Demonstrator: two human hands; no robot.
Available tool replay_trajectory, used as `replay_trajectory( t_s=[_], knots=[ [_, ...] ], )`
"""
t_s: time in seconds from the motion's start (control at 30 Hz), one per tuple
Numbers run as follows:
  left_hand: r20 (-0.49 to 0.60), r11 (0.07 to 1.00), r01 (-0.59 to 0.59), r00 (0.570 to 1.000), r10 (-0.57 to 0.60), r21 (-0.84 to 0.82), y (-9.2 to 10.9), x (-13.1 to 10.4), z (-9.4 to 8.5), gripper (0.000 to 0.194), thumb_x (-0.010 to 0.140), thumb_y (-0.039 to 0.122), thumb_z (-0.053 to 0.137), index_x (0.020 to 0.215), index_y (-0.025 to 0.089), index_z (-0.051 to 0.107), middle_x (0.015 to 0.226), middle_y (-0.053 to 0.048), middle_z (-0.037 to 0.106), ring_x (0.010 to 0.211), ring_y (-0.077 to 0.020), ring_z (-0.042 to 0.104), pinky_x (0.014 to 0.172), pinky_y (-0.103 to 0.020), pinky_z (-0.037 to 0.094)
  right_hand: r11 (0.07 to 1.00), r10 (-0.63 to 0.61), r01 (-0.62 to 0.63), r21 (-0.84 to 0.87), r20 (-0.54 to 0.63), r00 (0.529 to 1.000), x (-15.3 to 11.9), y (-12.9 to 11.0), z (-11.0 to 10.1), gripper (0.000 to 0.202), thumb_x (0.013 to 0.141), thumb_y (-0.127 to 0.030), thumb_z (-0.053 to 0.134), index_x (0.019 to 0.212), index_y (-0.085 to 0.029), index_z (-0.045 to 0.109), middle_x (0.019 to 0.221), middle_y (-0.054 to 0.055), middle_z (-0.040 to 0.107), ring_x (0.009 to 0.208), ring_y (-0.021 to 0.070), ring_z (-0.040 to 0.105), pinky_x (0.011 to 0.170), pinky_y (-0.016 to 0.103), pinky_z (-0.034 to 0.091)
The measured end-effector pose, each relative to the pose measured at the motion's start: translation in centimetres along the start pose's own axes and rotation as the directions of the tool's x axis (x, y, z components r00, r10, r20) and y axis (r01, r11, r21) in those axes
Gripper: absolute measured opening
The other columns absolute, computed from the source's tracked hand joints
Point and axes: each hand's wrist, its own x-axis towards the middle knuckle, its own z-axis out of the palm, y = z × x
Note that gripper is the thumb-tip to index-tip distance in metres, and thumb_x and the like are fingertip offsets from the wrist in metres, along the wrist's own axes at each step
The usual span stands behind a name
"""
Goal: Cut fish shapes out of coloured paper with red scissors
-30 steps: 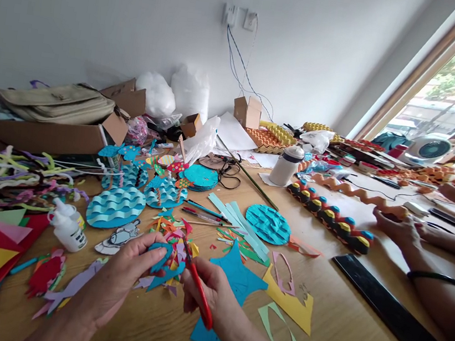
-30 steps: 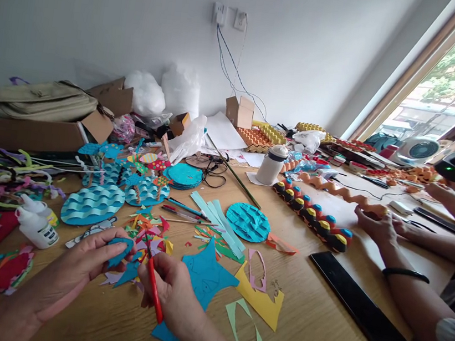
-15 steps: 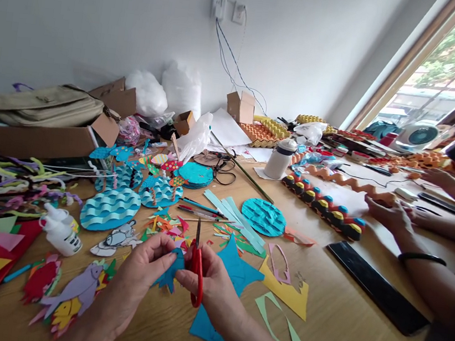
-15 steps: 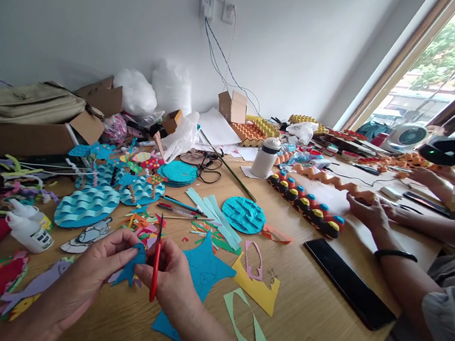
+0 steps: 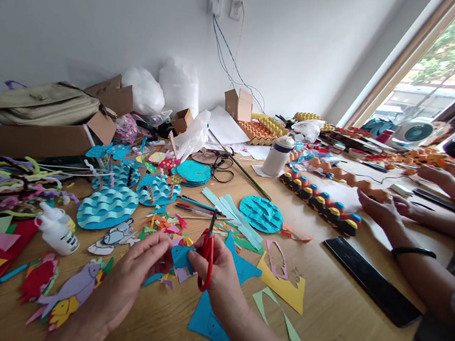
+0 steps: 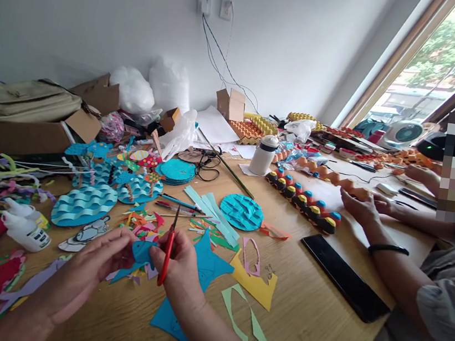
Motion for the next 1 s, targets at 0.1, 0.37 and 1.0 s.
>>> replay_trajectory(
  t_s=[0.1,0.37,1.0],
  knots=[
    [-0.01,0.996,-0.04,0.999,0.041,0.085,-0.3,0.6,-0.4,0.028,0.076,0.045,0.054,0.074,0.019,0.064,0.067,0.0,0.06,0.068,-0.016,0.054,0.063,-0.025,0.044,1.0,-0.009,0.009,-0.025,0.031,0.999,0.2,0.2,0.0,0.033,0.057,-0.034,0.072,0.072,-0.018,0.047,0.063,-0.005,0.048,0.053,0.0077,0.043,0.05,0.02,0.037],
    [0.032,0.966,-0.074,0.997,0.068,0.249,-0.5,1.6,-0.1,0.011,0.064,0.029,0.066,0.059,0.019,0.063,0.05,0.005,0.05,0.05,-0.011,0.043,0.049,-0.02,0.035,0.996,-0.045,0.049,-0.07,0.055,0.997,0.4,0.3,0.0,0.031,0.057,-0.034,0.071,0.069,-0.019,0.047,0.062,-0.004,0.049,0.055,0.0086,0.044,0.052,0.021,0.038],
    [-0.045,0.999,0.032,0.998,-0.032,0.006,-0.9,0.2,-1.2,0.015,0.07,0.032,0.067,0.063,0.019,0.065,0.06,0.003,0.06,0.061,-0.0113,0.054,0.059,-0.02,0.043,1.0,0.024,-0.024,0.003,-0.045,0.999,0.1,-0.4,0.0,0.032,0.06,-0.035,0.071,0.073,-0.017,0.048,0.06,-0.005,0.054,0.052,0.0077,0.048,0.047,0.019,0.037]
  ],
)
